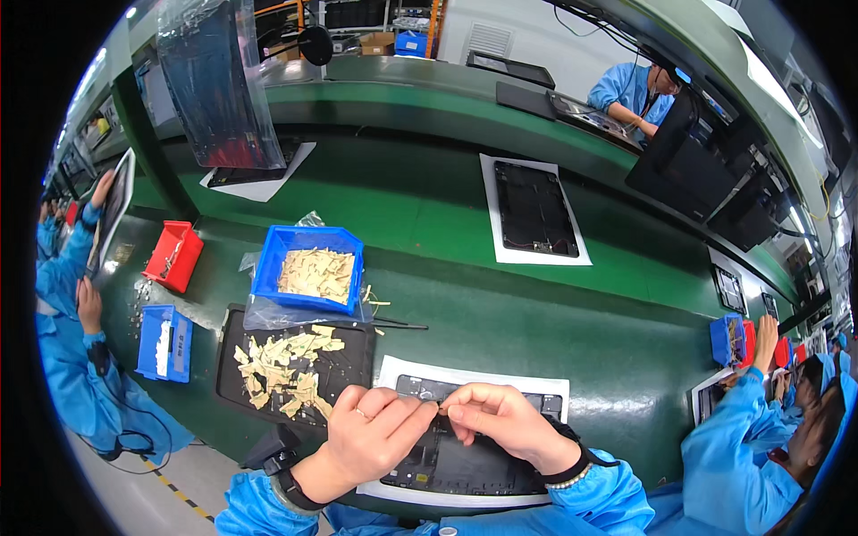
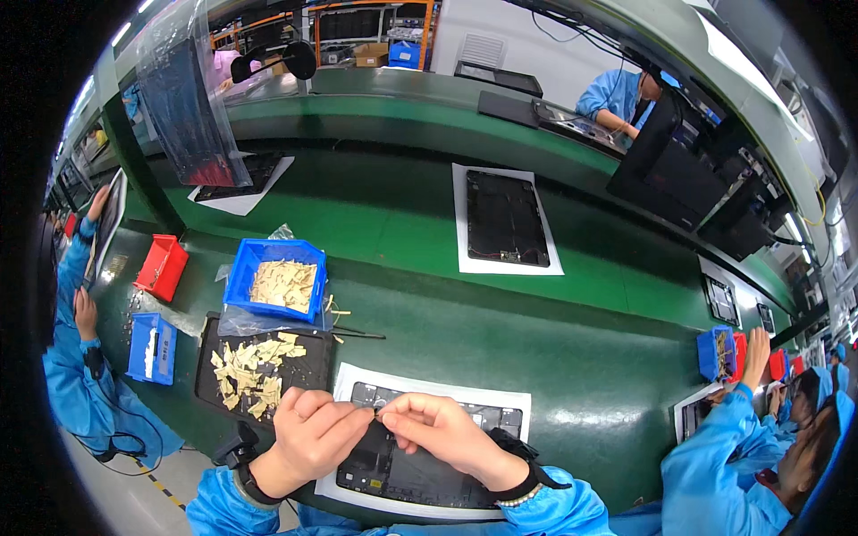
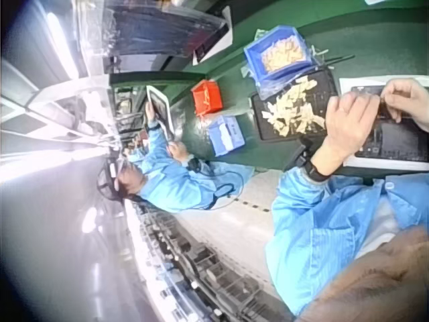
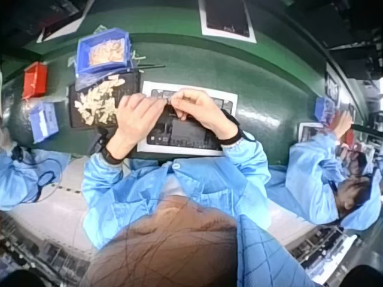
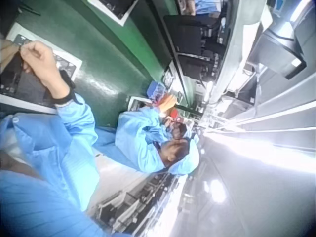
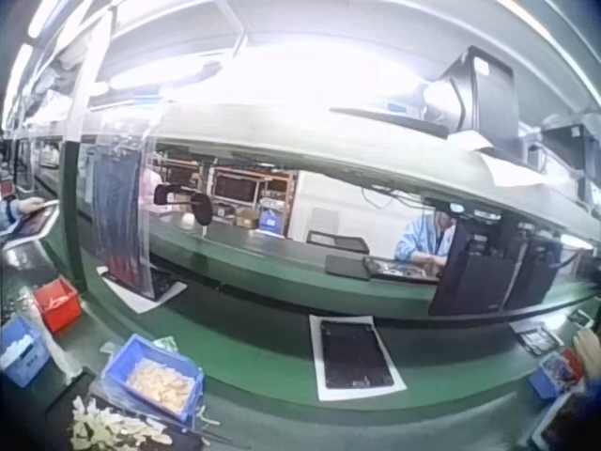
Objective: The person assembles electronic components onto tablet frames using tweezers, placing the components into an assembly jig.
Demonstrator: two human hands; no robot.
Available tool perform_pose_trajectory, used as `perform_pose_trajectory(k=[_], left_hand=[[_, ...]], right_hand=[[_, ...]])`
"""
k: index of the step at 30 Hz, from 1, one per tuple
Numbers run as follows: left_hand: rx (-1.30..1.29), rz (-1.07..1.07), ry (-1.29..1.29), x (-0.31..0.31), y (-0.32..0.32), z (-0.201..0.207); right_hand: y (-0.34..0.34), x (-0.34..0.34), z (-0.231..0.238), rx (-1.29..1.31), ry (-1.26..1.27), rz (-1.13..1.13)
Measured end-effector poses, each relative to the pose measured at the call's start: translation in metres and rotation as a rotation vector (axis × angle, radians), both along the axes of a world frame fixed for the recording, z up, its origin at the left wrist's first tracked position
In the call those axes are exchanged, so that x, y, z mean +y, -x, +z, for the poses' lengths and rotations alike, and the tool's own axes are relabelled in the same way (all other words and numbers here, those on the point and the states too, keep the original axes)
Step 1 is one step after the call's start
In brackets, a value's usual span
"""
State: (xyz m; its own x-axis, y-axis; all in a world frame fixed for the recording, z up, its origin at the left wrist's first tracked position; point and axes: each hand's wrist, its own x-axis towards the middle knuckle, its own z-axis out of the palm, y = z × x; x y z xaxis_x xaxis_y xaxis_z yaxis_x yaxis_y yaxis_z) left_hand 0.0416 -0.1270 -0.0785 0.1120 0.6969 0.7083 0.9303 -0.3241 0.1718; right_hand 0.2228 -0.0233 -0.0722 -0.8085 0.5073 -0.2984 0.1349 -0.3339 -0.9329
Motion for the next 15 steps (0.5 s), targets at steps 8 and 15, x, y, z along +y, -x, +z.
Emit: perform_pose_trajectory(k=[8, 15], left_hand=[[0.246, 0.041, -0.119, -0.005, 0.001, -0.002], [-0.282, -0.018, 0.033, -0.004, -0.009, -0.011]], right_hand=[[0.003, 0.002, -0.006, 0.064, 0.431, 0.044], [0.011, -0.005, -0.003, 0.039, 0.182, -0.005]])
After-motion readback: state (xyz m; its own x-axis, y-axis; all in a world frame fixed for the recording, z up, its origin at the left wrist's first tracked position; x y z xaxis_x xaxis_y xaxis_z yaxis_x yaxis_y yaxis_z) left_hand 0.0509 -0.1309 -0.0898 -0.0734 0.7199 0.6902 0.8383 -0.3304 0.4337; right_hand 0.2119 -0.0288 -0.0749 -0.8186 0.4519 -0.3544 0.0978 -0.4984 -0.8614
